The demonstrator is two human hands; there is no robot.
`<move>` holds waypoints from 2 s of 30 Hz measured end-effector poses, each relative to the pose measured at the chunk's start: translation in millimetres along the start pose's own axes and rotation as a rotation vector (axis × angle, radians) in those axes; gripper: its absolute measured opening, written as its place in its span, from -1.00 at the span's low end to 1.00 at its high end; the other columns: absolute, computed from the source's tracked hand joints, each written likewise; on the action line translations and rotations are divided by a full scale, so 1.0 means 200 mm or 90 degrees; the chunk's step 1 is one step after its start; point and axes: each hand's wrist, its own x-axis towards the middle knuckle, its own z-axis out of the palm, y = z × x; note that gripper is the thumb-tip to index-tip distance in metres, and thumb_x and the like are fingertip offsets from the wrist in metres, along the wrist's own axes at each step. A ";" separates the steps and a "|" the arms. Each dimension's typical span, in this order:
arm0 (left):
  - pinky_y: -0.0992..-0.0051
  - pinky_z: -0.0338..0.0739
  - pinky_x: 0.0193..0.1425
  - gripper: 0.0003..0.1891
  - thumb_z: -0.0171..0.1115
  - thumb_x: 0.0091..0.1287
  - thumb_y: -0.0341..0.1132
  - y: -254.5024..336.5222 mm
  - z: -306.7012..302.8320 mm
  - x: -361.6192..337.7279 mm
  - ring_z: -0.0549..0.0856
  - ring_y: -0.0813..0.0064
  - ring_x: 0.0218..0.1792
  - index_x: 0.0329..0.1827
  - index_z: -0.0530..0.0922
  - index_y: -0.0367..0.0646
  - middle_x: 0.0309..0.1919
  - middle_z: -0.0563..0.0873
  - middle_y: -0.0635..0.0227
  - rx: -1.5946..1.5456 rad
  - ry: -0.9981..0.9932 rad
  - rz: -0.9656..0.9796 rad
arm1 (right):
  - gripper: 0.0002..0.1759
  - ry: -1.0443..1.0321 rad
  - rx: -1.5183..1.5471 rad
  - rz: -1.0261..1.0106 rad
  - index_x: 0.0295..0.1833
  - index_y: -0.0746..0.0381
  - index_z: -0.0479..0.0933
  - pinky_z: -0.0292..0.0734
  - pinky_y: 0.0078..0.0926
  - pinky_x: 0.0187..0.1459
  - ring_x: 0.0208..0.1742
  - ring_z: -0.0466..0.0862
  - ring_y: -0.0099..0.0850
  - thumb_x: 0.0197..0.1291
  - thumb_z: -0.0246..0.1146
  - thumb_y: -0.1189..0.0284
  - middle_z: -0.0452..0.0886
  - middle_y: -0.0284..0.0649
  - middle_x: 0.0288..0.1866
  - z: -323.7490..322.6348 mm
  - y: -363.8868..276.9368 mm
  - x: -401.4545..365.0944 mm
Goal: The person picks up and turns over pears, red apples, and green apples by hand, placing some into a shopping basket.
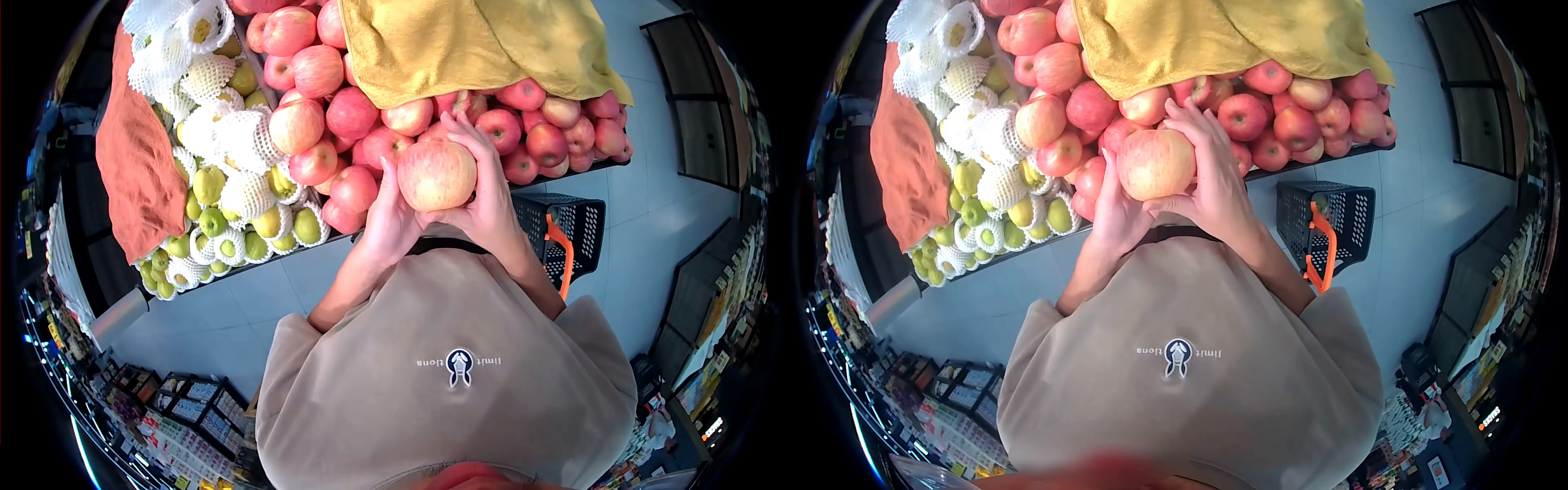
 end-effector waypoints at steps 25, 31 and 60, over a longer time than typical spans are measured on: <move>0.22 0.22 0.54 -0.24 0.35 0.32 -0.32 -0.08 -0.06 0.07 0.30 0.09 0.50 0.54 0.18 -0.26 0.50 0.29 0.01 0.861 0.004 0.433 | -0.28 0.268 0.141 0.188 0.30 0.31 0.38 0.53 -0.40 0.23 0.27 0.54 -0.34 0.04 0.55 0.49 0.50 -0.13 0.25 -0.06 0.18 -0.03; 0.26 0.33 0.46 -0.44 0.34 0.32 -0.40 -0.09 -0.09 0.06 0.44 0.10 0.40 0.38 0.41 -0.24 0.38 0.44 0.06 0.911 -0.047 0.413 | -0.27 0.182 -0.249 -0.032 0.25 0.20 0.43 0.49 -0.20 0.28 0.27 0.52 -0.07 -0.09 0.56 0.48 0.47 -0.07 0.27 -0.10 0.37 0.03; 0.22 0.45 0.31 -0.56 0.29 0.27 -0.54 -0.39 0.23 0.23 0.58 0.04 0.20 0.24 0.50 -0.27 0.16 0.60 0.04 0.923 -0.127 0.562 | -0.31 0.289 -0.351 0.089 0.31 0.19 0.46 0.33 -0.08 0.37 0.33 0.41 0.03 0.03 0.50 0.32 0.39 -0.04 0.36 -0.51 0.26 -0.52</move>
